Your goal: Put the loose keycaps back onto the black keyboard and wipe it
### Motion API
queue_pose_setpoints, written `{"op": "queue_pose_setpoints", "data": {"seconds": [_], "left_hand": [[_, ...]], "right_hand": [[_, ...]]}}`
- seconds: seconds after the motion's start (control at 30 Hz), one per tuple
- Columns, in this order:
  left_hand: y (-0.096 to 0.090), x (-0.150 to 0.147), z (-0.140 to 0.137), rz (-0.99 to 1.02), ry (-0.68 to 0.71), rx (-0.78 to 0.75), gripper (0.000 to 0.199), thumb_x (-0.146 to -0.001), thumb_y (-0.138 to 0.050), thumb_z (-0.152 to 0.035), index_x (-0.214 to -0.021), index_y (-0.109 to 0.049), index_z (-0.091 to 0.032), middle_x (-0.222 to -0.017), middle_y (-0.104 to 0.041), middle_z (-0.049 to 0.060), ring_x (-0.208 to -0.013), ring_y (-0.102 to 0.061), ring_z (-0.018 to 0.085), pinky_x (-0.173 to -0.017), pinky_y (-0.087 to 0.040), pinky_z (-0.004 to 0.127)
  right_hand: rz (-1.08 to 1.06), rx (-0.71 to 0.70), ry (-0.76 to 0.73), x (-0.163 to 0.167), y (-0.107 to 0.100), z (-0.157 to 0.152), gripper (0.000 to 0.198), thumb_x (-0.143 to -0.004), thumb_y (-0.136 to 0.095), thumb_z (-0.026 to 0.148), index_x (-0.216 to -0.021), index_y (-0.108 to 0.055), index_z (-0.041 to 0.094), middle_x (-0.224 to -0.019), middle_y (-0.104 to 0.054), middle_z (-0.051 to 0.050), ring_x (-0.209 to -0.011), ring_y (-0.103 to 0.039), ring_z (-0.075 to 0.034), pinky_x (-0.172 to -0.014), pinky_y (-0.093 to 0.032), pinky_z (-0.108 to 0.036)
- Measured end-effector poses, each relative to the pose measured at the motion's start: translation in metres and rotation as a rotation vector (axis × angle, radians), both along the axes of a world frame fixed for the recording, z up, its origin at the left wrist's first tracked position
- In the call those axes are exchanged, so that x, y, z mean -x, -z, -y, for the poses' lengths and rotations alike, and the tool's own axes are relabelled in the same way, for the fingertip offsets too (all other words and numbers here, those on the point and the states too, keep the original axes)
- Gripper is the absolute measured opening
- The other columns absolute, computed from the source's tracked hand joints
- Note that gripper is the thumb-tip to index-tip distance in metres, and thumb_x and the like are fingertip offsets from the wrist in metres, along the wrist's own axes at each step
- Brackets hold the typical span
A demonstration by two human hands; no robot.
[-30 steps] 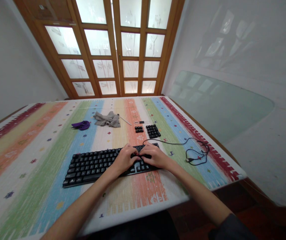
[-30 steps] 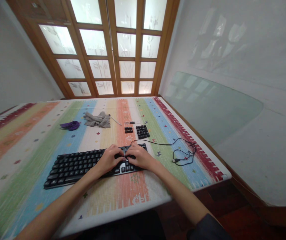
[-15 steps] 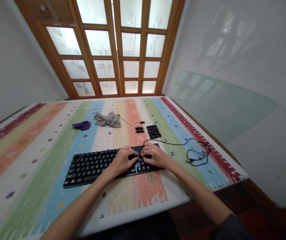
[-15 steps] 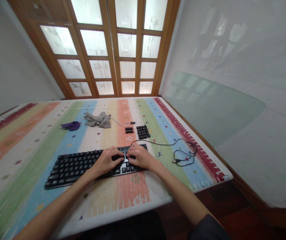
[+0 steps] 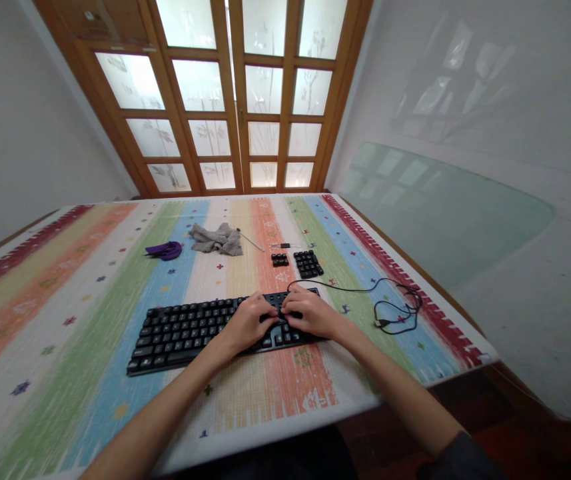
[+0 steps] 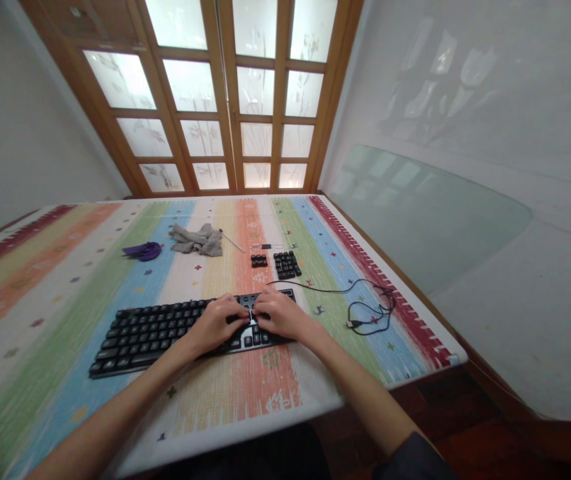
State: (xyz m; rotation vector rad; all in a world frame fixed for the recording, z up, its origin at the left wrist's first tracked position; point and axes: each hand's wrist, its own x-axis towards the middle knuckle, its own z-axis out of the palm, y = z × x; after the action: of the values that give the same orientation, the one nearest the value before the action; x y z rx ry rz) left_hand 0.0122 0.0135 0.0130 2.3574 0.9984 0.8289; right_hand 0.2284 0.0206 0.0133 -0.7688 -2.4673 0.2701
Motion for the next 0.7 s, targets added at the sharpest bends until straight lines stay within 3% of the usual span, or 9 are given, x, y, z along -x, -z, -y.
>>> {"op": "queue_pose_setpoints", "data": {"seconds": [0.33, 0.7], "left_hand": [[0.0021, 0.0052, 0.0013, 0.082, -0.076, 0.053, 0.01, -0.079, -0.073, -0.009, -0.079, -0.074, -0.019, -0.082, -0.074, 0.003, -0.08, -0.064, 0.018, -0.075, -0.051, 0.029], [0.003, 0.0006, 0.0013, 0.085, -0.051, 0.047, 0.011, -0.079, -0.072, -0.007, -0.079, -0.074, -0.018, -0.081, -0.073, 0.003, -0.078, -0.063, 0.017, -0.076, -0.051, 0.029]], "right_hand": [[-0.094, 0.019, 0.03, -0.0024, -0.0013, 0.0015, 0.011, -0.082, -0.064, 0.008, -0.084, -0.068, 0.017, -0.083, -0.071, -0.006, -0.082, -0.062, -0.021, -0.081, -0.05, -0.038], [-0.03, -0.007, 0.03, 0.0015, 0.0042, -0.0007, 0.012, -0.082, -0.062, 0.008, -0.081, -0.069, 0.018, -0.083, -0.07, -0.007, -0.082, -0.059, -0.021, -0.079, -0.049, -0.036]]}}
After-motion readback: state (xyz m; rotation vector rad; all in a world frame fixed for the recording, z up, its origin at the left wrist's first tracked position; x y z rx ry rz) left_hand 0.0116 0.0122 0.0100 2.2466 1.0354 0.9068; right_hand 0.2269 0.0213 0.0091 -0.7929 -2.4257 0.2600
